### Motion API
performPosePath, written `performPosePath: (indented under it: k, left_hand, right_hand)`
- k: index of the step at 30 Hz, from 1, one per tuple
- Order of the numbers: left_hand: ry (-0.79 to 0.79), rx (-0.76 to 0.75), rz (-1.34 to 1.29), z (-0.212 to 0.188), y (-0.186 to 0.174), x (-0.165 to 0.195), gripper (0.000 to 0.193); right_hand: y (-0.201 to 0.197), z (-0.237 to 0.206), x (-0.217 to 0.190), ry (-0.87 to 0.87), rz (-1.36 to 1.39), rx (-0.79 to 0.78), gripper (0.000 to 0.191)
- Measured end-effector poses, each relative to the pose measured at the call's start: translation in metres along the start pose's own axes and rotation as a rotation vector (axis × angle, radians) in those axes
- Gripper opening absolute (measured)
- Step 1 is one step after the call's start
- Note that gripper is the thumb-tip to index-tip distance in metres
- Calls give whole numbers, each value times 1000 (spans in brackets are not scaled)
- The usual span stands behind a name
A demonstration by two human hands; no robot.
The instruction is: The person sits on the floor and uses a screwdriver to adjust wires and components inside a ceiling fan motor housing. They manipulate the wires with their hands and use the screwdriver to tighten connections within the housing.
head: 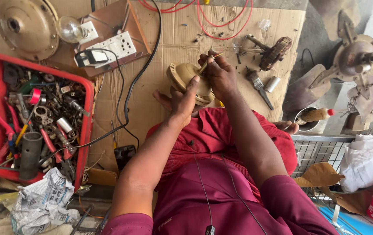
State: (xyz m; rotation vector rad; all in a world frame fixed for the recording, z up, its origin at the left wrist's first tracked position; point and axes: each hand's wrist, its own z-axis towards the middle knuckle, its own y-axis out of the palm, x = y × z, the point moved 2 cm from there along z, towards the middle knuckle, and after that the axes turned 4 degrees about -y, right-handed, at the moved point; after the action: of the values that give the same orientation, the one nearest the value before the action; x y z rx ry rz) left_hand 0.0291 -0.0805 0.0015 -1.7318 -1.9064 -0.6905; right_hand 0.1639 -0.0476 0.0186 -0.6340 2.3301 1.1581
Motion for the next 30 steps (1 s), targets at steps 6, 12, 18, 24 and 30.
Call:
performPosePath:
  k: [6, 12, 18, 24, 30]
  left_hand:
    - [36, -26, -40, -1, 5, -6, 76]
    - [49, -44, -124, -7, 10, -10, 81]
    - [66, -13, -87, -5, 9, -15, 83]
    - [46, -11, -73, -4, 7, -19, 82]
    - [43, -190, -303, -11, -10, -13, 77]
  right_hand:
    - [2, -1, 4, -191, -340, 187, 34]
    - [5, 1, -4, -112, -582, 433, 50]
    - [4, -2, -11, 9, -175, 0, 40]
    - [-3, 0, -4, -7, -81, 83, 30]
    - [-1, -4, -4, -247, -302, 0, 37]
